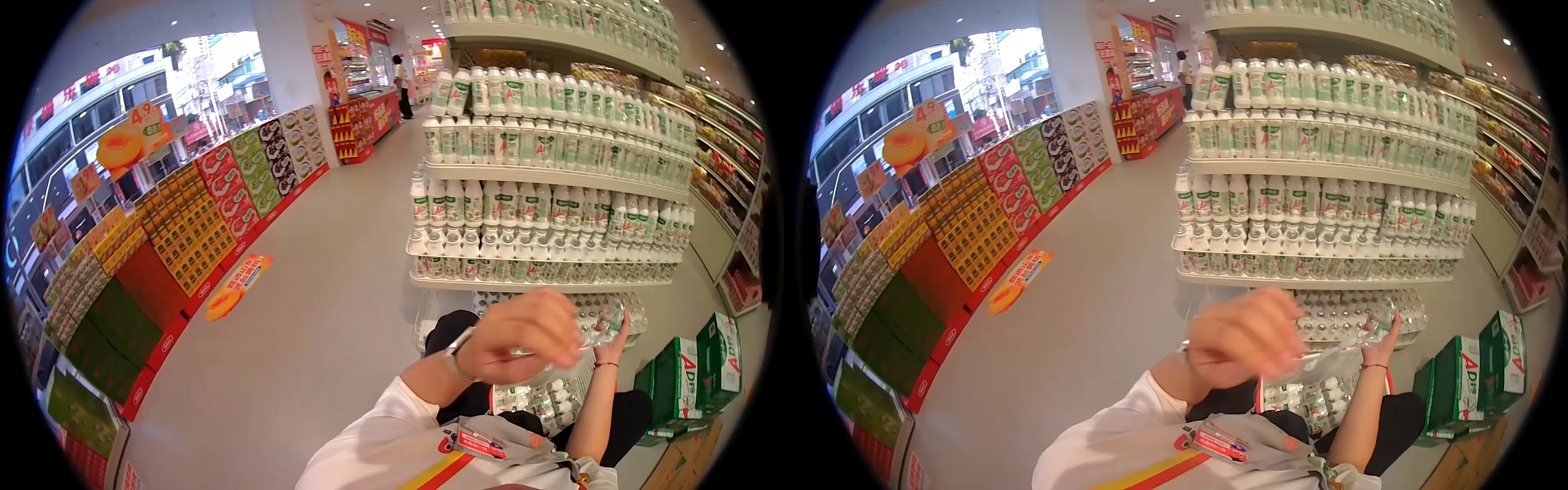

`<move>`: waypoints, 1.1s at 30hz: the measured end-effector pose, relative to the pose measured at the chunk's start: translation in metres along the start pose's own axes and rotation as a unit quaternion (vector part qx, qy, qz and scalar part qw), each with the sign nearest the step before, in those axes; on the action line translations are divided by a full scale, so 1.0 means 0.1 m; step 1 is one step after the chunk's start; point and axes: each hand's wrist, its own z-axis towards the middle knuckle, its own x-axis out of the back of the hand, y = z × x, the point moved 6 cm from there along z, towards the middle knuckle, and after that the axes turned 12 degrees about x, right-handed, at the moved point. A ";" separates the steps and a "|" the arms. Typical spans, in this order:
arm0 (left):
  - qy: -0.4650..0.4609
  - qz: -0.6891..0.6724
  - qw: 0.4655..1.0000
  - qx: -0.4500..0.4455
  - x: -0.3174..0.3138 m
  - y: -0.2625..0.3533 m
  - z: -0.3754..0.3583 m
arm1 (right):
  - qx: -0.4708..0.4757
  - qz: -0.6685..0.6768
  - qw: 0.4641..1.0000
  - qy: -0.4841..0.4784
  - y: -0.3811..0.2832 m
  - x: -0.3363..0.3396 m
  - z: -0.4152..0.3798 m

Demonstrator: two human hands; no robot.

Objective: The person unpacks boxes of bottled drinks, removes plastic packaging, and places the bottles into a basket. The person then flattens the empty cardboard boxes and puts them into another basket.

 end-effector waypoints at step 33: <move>-0.015 -0.113 0.991 -0.063 -0.34 0.60 0.27 | -0.046 -0.029 0.998 0.010 0.15 -0.16 -0.12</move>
